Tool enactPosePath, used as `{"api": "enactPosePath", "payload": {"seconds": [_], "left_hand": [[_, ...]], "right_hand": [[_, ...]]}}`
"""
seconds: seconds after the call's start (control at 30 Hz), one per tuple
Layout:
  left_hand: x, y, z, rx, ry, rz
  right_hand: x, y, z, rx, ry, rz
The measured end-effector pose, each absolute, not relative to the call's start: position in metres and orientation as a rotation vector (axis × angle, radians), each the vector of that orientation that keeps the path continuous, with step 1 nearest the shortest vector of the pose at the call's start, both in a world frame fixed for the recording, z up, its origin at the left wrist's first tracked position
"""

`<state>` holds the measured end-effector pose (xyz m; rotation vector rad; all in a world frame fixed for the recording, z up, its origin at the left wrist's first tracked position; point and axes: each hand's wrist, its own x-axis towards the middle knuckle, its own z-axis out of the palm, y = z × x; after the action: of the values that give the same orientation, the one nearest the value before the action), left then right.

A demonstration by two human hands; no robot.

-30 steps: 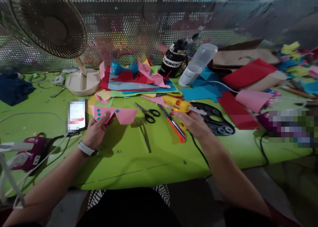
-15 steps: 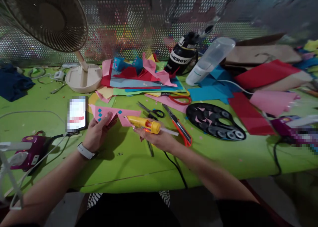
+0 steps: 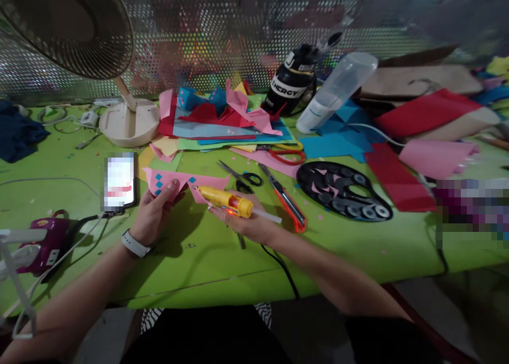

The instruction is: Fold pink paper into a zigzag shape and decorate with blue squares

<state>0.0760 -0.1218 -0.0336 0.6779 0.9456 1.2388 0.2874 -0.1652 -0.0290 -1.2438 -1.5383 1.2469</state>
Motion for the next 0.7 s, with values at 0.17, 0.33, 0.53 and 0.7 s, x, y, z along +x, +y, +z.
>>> {"api": "enactPosePath", "payload": {"seconds": [0.17,0.33,0.53,0.7], "left_hand": [[0.0761,-0.1221,-0.0329,0.679,0.94,1.241],[0.0765,-0.1224,-0.0323,0.663,0.929,1.251],[0.0764,-0.1223,-0.0329,0.646,0.915,1.249],[0.0766,-0.1218,-0.0321,0.649,0.919,1.249]], "right_hand": [[0.2884,-0.1639,-0.0331,-1.262,-1.546,1.225],[0.2898,-0.162,-0.0364,-1.283,-1.59,1.186],[0.2864,-0.1648,-0.0327,-1.269,-1.537,1.173],[0.285,-0.1655,-0.0277,-1.324,-1.579,1.132]]}}
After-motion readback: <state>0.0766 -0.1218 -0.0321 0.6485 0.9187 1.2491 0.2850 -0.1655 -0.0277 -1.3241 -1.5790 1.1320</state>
